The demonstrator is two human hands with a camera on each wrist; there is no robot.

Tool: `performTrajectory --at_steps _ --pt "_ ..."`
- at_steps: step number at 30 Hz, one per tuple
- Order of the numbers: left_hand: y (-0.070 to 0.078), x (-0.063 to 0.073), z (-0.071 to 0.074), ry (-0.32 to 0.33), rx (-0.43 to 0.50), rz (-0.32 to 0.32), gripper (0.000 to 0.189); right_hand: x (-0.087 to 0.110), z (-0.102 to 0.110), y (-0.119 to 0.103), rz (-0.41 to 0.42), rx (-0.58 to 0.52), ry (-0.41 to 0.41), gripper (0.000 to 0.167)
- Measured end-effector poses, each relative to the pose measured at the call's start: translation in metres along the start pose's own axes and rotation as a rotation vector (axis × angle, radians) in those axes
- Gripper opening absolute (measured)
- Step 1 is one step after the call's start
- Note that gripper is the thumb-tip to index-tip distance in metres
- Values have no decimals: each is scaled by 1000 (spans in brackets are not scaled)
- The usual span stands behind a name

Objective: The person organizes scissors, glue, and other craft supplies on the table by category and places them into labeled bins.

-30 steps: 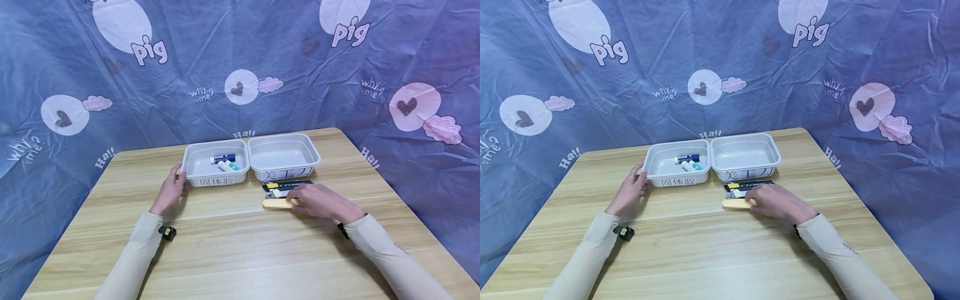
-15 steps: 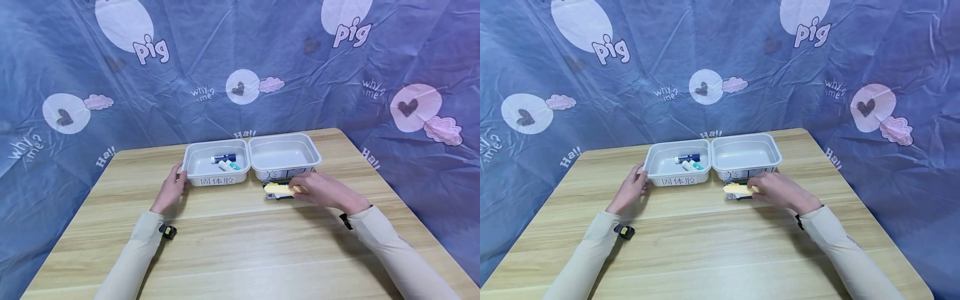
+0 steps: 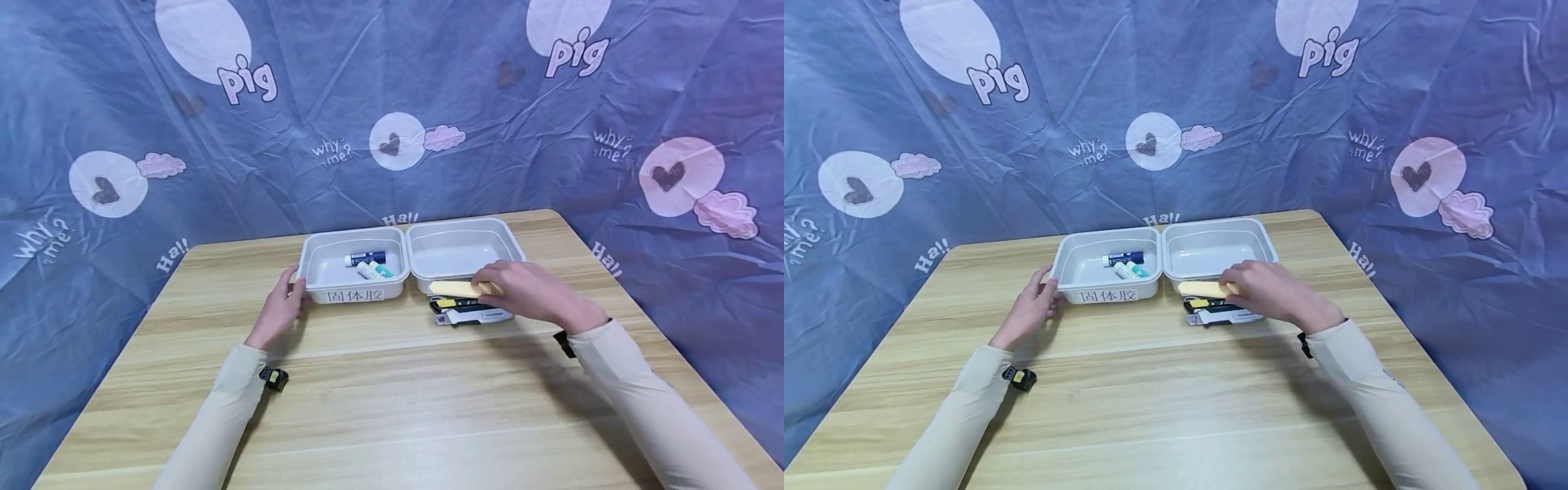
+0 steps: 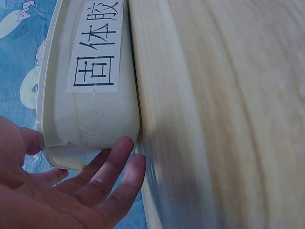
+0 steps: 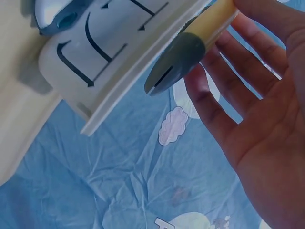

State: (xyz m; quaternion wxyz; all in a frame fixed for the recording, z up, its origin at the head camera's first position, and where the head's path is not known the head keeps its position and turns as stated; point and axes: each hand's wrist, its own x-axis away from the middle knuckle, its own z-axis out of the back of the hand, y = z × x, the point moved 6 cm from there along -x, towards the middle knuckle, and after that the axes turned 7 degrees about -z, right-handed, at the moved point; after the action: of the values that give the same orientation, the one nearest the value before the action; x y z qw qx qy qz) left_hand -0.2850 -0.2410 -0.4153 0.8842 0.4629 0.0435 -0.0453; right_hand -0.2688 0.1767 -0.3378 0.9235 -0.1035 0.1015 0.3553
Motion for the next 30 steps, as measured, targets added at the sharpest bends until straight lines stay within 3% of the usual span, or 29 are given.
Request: performTrajectory --at_steps 12,22,30 --pt "1 -1 0 2 -15 0 61 -12 9 10 -37 6 34 25" --pt "1 -1 0 -12 5 3 61 -21 10 16 -43 1 114 24" --pt "0 0 0 -18 5 13 61 -29 11 17 -44 -44 143 22"
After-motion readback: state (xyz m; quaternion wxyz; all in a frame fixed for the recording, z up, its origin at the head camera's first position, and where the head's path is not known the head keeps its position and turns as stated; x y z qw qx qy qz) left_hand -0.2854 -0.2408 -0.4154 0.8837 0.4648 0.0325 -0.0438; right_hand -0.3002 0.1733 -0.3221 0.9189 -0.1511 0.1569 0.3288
